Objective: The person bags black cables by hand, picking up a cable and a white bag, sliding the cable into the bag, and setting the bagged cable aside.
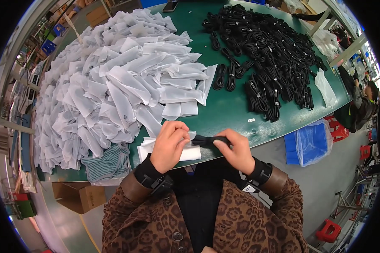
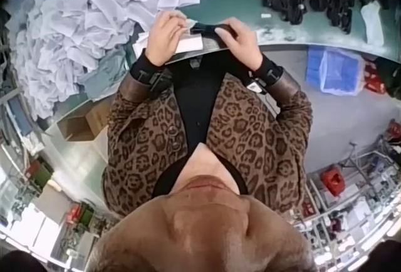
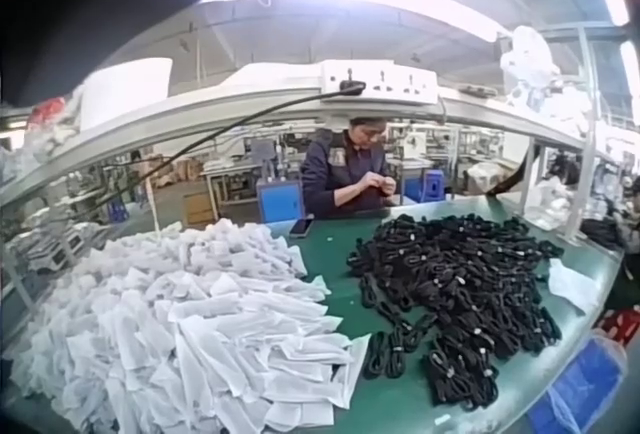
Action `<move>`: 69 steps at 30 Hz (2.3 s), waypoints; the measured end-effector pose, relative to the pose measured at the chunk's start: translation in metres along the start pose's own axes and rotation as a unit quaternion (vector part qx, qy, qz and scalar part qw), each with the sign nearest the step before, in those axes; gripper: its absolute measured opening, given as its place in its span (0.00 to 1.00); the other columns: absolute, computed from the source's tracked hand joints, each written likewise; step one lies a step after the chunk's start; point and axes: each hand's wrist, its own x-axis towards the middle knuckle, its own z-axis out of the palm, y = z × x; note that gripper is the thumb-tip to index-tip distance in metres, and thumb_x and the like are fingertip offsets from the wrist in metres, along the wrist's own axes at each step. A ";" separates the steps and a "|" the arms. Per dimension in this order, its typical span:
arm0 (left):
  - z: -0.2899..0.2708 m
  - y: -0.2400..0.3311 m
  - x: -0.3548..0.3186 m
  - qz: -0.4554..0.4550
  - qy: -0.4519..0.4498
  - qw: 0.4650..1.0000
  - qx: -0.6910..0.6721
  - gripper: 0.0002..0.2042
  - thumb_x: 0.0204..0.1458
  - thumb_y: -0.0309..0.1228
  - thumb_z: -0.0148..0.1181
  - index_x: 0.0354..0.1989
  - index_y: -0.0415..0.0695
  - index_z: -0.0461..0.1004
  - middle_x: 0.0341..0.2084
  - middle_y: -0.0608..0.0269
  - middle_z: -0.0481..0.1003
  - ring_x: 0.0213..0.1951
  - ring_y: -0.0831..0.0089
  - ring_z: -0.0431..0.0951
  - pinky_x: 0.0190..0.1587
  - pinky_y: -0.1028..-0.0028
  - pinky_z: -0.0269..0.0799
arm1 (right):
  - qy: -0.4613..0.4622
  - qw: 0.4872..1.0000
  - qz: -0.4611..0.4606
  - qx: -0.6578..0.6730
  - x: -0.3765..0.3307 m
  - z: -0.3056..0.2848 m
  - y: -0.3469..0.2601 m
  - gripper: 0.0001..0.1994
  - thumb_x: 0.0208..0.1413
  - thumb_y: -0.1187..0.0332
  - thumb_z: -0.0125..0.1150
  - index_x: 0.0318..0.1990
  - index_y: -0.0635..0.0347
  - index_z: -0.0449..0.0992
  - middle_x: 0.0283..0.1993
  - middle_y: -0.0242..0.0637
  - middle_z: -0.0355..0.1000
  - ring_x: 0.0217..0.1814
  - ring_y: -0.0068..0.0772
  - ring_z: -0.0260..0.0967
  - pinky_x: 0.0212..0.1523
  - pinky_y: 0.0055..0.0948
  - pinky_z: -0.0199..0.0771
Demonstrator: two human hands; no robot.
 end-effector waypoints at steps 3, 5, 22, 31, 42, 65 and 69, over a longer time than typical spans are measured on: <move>0.004 0.002 -0.006 0.017 -0.009 1.000 0.007 0.09 0.42 0.16 0.61 0.31 0.40 0.72 0.41 0.57 0.71 0.43 0.57 0.70 0.47 0.65 0.67 | -0.041 0.837 0.413 0.356 0.000 -0.001 0.003 0.09 0.63 0.67 0.56 0.38 0.65 0.72 0.31 0.40 0.76 0.17 0.20 0.58 0.21 0.19 0.60; 0.004 0.002 -0.006 0.024 -0.018 1.000 0.008 0.09 0.42 0.16 0.61 0.31 0.40 0.72 0.41 0.57 0.71 0.43 0.57 0.70 0.47 0.65 0.67 | -0.049 0.786 0.447 0.424 0.001 -0.002 0.009 0.09 0.63 0.67 0.55 0.38 0.65 0.72 0.31 0.40 0.76 0.17 0.20 0.59 0.21 0.19 0.60; 0.002 -0.008 -0.004 -0.031 0.050 0.998 -0.021 0.07 0.46 0.18 0.60 0.31 0.39 0.70 0.40 0.56 0.70 0.43 0.57 0.70 0.47 0.66 0.66 | -0.071 0.992 -0.089 -0.046 0.012 -0.010 -0.001 0.12 0.51 0.76 0.66 0.44 0.64 0.75 0.40 0.43 0.70 0.38 0.45 0.72 0.35 0.34 0.74; 0.000 0.001 0.000 0.044 0.013 0.999 0.011 0.06 0.47 0.18 0.60 0.31 0.40 0.70 0.40 0.58 0.70 0.45 0.57 0.68 0.48 0.67 0.66 | -0.051 0.997 0.065 0.008 0.014 -0.006 -0.005 0.14 0.49 0.76 0.67 0.44 0.63 0.75 0.43 0.41 0.70 0.39 0.43 0.72 0.37 0.34 0.76; -0.007 -0.007 -0.006 -0.011 -0.016 0.999 -0.041 0.06 0.48 0.20 0.60 0.32 0.41 0.70 0.42 0.58 0.70 0.46 0.59 0.69 0.51 0.68 0.64 | -0.082 0.983 -0.153 -0.064 0.019 -0.012 -0.004 0.16 0.49 0.77 0.66 0.47 0.60 0.76 0.46 0.43 0.71 0.40 0.43 0.73 0.36 0.35 0.76; -0.016 0.007 0.035 -0.090 -0.026 0.926 -0.365 0.03 0.60 0.26 0.55 0.36 0.41 0.69 0.51 0.58 0.68 0.55 0.68 0.67 0.59 0.68 0.63 | 0.043 0.990 -0.020 0.132 0.055 0.001 -0.019 0.15 0.51 0.76 0.70 0.44 0.65 0.70 0.46 0.43 0.72 0.38 0.27 0.71 0.35 0.24 0.74; -0.012 -0.005 0.039 -0.119 -0.043 0.886 -0.446 0.05 0.62 0.29 0.53 0.37 0.40 0.69 0.54 0.58 0.67 0.55 0.70 0.68 0.57 0.69 0.66 | 0.046 0.987 -0.048 0.147 0.058 0.006 -0.016 0.14 0.52 0.75 0.69 0.45 0.64 0.73 0.52 0.45 0.69 0.42 0.31 0.72 0.38 0.25 0.75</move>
